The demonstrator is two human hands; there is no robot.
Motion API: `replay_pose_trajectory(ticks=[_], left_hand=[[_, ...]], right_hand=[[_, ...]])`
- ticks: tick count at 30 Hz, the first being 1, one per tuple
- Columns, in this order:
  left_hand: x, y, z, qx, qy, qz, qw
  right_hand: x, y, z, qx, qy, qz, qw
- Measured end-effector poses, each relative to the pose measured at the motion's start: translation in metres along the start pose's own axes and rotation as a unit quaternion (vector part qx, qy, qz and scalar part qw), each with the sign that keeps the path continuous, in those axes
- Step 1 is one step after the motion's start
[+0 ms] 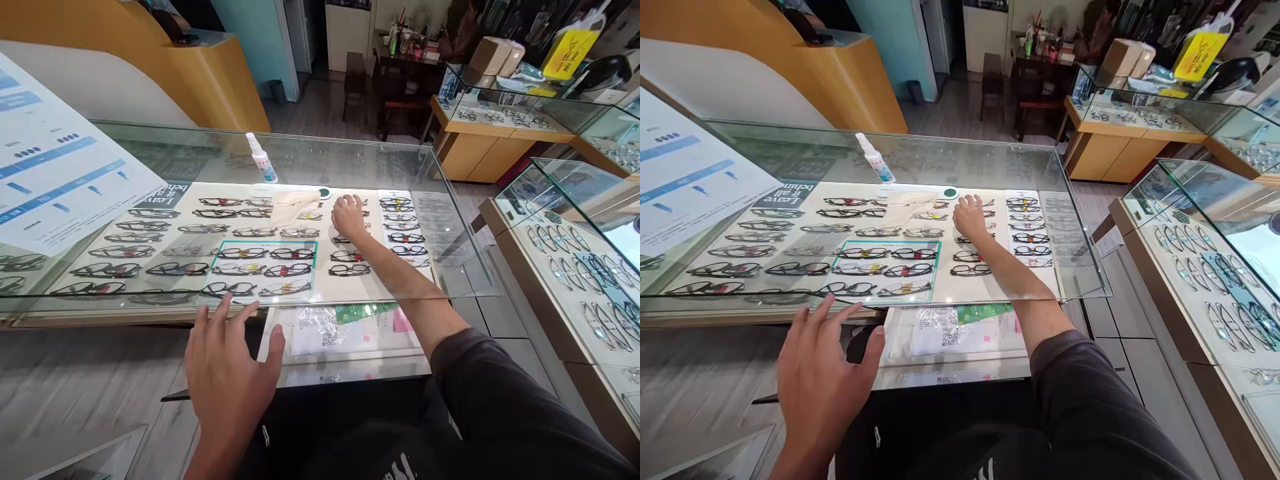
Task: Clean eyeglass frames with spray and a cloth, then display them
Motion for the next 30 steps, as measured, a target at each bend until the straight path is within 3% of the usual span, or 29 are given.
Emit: replay_pose_trajectory(ticks=[10,15,20,23,26,28,30], left_hand=[[0.001,-0.011,-0.018,0.06,0.028,-0.01,0.998],[-0.003,-0.014,-0.033,0.088,0.051,-0.04,0.994],[-0.006,-0.006,-0.039,-0.058,0.082,-0.041,0.994],[-0.009,-0.007,-0.033,-0.184,0.068,-0.07,0.978],[-0.007,-0.013,-0.025,-0.32,0.071,-0.125,0.936],[-0.001,-0.022,-0.018,-0.387,0.095,-0.152,0.904],[0.006,-0.031,-0.004,-0.407,0.121,-0.158,0.891]], right_hand=[[-0.049,-0.016,-0.059,-0.018,-0.034,0.016,0.999],[-0.095,-0.032,-0.094,-0.062,-0.118,0.048,0.99],[-0.152,-0.054,-0.161,-0.153,-0.243,0.09,0.954],[-0.176,-0.09,-0.206,-0.228,-0.297,0.12,0.92],[-0.181,-0.139,-0.234,-0.394,-0.229,0.218,0.863],[-0.174,-0.18,-0.233,-0.422,-0.199,0.274,0.841],[-0.157,-0.216,-0.214,-0.384,-0.203,0.329,0.839]])
Point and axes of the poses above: each hand's wrist, its own z-axis towards the middle knuckle, its own y-axis out of the palm, x = y × z, the point moved 6 cm from there along z, towards the middle knuckle
